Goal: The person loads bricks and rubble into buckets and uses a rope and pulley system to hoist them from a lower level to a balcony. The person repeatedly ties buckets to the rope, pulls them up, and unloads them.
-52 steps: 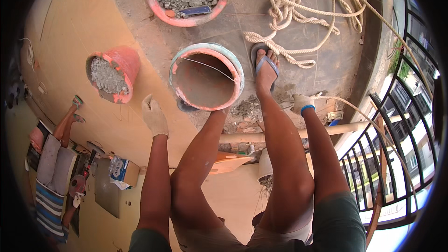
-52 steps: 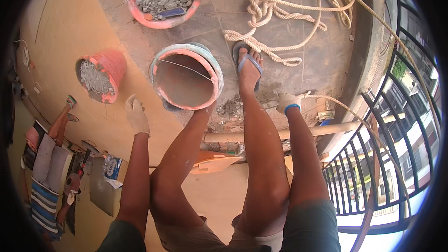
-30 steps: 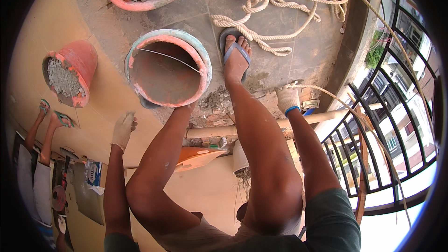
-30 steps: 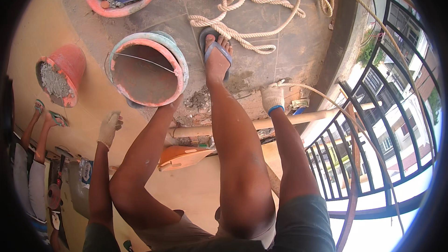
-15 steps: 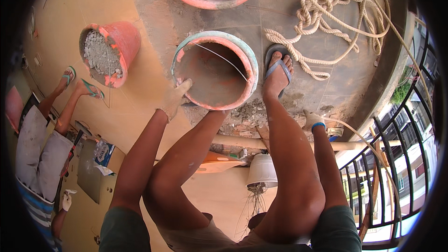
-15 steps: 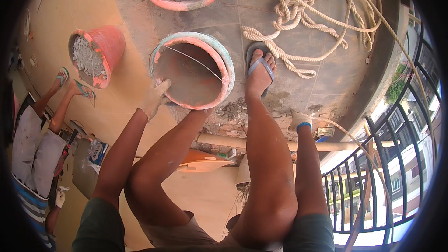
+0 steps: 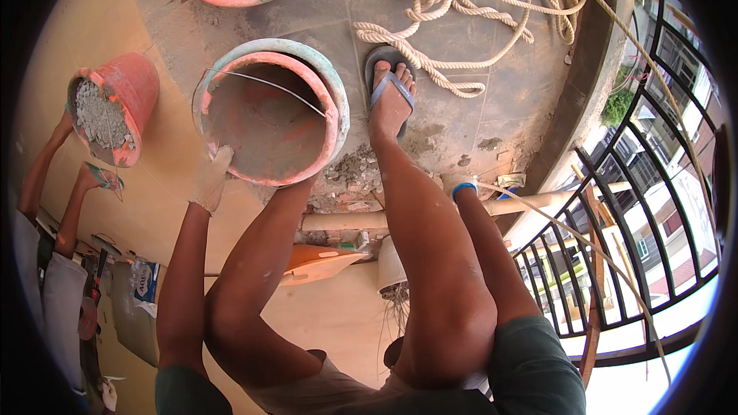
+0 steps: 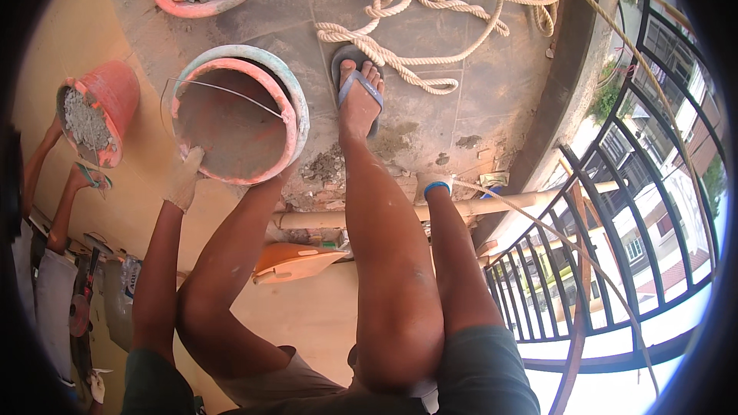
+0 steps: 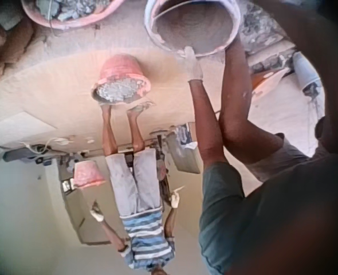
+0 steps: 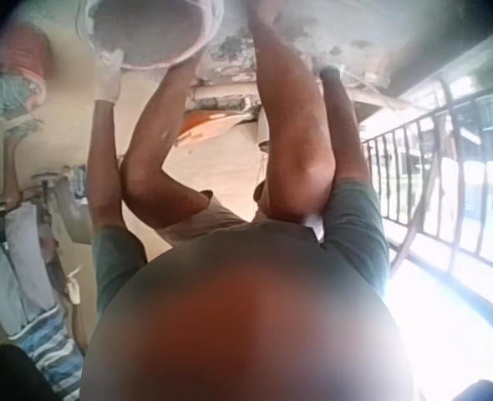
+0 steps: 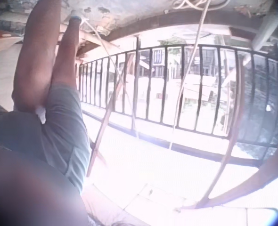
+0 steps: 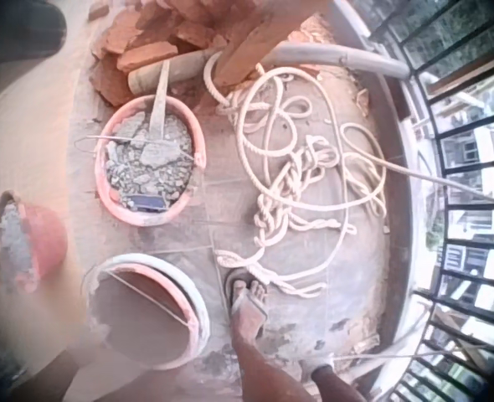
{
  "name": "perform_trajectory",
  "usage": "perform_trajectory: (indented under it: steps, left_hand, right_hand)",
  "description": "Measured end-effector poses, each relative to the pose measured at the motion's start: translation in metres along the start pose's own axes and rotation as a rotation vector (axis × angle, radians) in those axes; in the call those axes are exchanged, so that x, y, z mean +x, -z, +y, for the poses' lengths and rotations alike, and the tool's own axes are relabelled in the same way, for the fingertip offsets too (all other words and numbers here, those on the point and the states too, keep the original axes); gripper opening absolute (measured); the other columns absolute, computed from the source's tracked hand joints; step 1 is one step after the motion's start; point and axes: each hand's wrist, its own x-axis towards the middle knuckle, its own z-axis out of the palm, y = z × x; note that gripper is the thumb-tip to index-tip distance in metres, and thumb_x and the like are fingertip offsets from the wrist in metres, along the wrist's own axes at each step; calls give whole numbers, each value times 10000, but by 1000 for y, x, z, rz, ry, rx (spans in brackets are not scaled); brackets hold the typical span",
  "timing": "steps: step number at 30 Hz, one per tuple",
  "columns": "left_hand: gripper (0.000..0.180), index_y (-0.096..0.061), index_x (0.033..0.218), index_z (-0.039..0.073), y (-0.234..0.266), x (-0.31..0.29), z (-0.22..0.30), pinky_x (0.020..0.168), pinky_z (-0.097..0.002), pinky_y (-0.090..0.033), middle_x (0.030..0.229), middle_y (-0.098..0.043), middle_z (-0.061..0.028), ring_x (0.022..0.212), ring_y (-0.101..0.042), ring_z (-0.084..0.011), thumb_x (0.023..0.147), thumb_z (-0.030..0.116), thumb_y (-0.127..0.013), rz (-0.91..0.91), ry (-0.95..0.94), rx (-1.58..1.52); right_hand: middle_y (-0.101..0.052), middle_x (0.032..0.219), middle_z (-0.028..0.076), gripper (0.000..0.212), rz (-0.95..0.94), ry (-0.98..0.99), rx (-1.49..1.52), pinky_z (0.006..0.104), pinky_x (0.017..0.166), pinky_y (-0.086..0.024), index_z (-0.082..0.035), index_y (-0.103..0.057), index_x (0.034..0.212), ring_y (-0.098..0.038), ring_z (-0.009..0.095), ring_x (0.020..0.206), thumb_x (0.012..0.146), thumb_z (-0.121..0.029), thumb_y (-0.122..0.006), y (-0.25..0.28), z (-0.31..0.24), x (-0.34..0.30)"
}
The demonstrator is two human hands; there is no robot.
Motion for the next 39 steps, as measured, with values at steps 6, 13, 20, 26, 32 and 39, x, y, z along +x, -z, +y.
perform_trajectory:
  steps: [6,13,20,26,32,39]
  left_hand:
    - [492,-508,1452,9,141,-94,-29,1026,-378,-529,1310,-620,-91,1187,-621,-212,1013,177,-651,70,218,-106]
    - [501,-475,1473,15,177,-168,-43,1053,-413,-540,1402,-596,-104,1263,-615,-238,1039,203,-640,253,284,-418]
    - [505,-442,1522,94,184,-219,-151,1051,-451,-532,1471,-552,-90,1299,-599,-268,1074,293,-563,414,334,-800]
    - [517,-431,1534,100,153,-181,-170,1039,-448,-535,1487,-538,-90,1297,-599,-270,1079,312,-554,451,367,-861]
    - [529,-419,1545,106,143,-174,-171,1027,-446,-538,1503,-524,-91,1295,-599,-271,1083,331,-544,481,361,-855]
    - [543,-406,1559,113,93,-227,-165,1013,-443,-542,1522,-508,-92,1292,-600,-272,1089,353,-533,767,488,-661]
  right_hand:
    - [-701,1267,157,423,220,223,4,523,1049,-523,-125,-635,1343,-662,351,1168,1009,-383,-603,-30,11,-6]
    - [-664,1302,260,576,1022,1,574,516,1139,-408,43,-636,1321,-603,417,1224,1085,-443,-437,120,-130,48]
    - [-696,1354,181,540,90,58,135,505,1072,-498,-110,-669,1362,-639,378,1288,909,-405,-652,32,-66,39]
    - [-721,1244,169,500,95,17,23,488,973,-544,-134,-683,1334,-670,349,1186,888,-358,-713,48,30,-18]
    - [-723,1148,148,457,166,3,108,461,894,-552,-123,-678,1326,-681,324,1071,926,-344,-687,43,8,-57]
    - [-725,1037,124,408,169,15,164,429,801,-562,-111,-672,1316,-694,295,937,971,-328,-657,58,6,-170]
